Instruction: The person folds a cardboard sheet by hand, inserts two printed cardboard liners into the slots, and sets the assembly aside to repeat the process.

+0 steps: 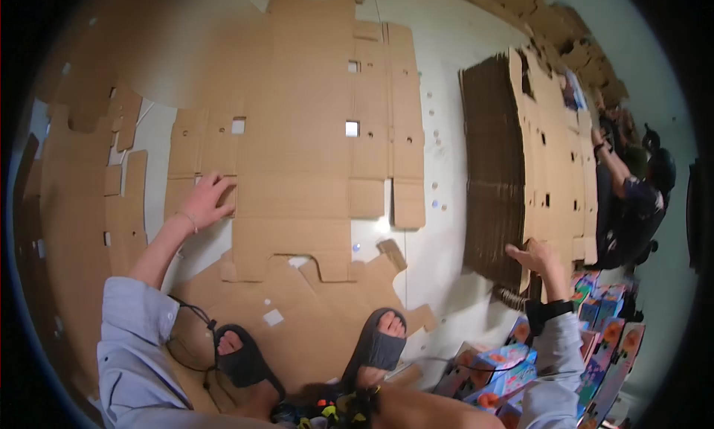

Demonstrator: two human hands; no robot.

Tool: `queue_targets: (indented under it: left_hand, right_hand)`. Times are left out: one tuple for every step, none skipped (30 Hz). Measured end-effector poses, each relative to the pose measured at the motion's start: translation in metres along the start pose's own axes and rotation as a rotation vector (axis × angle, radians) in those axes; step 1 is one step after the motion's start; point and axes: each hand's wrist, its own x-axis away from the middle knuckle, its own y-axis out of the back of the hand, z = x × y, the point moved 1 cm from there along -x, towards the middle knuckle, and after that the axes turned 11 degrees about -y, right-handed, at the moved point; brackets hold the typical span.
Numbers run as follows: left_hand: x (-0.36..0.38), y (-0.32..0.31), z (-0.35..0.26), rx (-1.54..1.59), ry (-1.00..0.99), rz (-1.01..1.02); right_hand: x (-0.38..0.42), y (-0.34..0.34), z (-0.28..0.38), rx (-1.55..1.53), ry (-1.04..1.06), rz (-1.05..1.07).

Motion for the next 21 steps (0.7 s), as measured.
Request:
queue_targets:
  left_hand:
    - [0.001, -0.009, -0.006, -0.003, -0.001, -0.017]
    - [0.004, -0.016, -0.001, -0.051, -0.017, -0.049]
    - [0.007, -0.015, -0.002, -0.055, -0.021, -0.028]
    - [0.006, -0.012, -0.002, -0.063, -0.021, -0.004]
    - [0.01, -0.011, 0.0, -0.07, -0.015, 0.022]
    - [0.012, -0.008, 0.005, -0.092, 0.046, -0.001]
    - [0.011, -0.005, 0.01, -0.119, 0.1, -0.028]
    - [0.016, -0.007, 0.011, -0.145, 0.152, -0.047]
    - [0.022, -0.009, 0.016, -0.132, 0.199, -0.079]
    - [0.026, -0.008, 0.029, -0.132, 0.246, -0.132]
    - [0.032, -0.008, 0.038, -0.131, 0.293, -0.175]
    - [0.037, -0.012, 0.041, -0.062, 0.285, -0.197]
    - [0.041, -0.016, 0.044, 0.006, 0.28, -0.221]
    - [0.049, -0.021, 0.043, 0.084, 0.274, -0.234]
    - [0.059, -0.017, 0.034, 0.088, 0.254, -0.189]
    - [0.069, -0.006, 0.022, 0.092, 0.231, -0.146]
    - [0.075, 0.0, 0.015, 0.096, 0.205, -0.109]
    - [0.081, -0.005, 0.024, 0.127, 0.273, -0.155]
    - [0.089, -0.015, 0.042, 0.158, 0.338, -0.2]
    - [0.094, -0.021, 0.054, 0.191, 0.407, -0.239]
    - [0.094, -0.02, 0.057, 0.247, 0.474, -0.302]
  right_hand:
    - [-0.002, 0.042, 0.002, 0.096, 0.132, 0.032]
    - [0.0, 0.074, 0.007, 0.2, 0.268, 0.089]
    - [0.004, 0.099, 0.024, 0.14, 0.318, -0.229]
    - [0.007, 0.122, 0.045, -0.037, 0.472, -0.449]
    - [0.045, 0.165, 0.087, -0.11, 0.468, -0.427]
    - [0.039, 0.186, 0.114, -0.235, 0.656, -0.383]
    - [0.034, 0.195, 0.143, -0.264, 0.811, -0.511]
    - [0.028, 0.196, 0.173, -0.247, 0.794, -0.494]
    - [0.026, 0.194, 0.201, -0.236, 0.776, -0.489]
    - [0.026, 0.187, 0.227, -0.174, 0.767, -0.446]
    - [0.026, 0.173, 0.25, -0.112, 0.757, -0.39]
    - [0.024, 0.154, 0.27, -0.138, 0.691, -0.149]
    - [0.021, 0.137, 0.287, -0.16, 0.626, 0.091]
    - [0.019, 0.115, 0.291, -0.355, 0.572, 0.354]
    - [0.016, 0.094, 0.293, -0.539, 0.506, 0.615]
    - [0.008, 0.076, 0.294, -0.504, 0.496, 0.655]
    - [-0.009, 0.056, 0.292, -0.47, 0.485, 0.688]
    - [-0.015, 0.044, 0.284, -0.438, 0.531, 0.462]
    - [-0.02, 0.032, 0.276, -0.391, 0.546, 0.229]
    - [-0.031, 0.014, 0.273, -0.439, 0.459, 0.078]
    - [-0.042, -0.005, 0.27, -0.482, 0.369, -0.063]
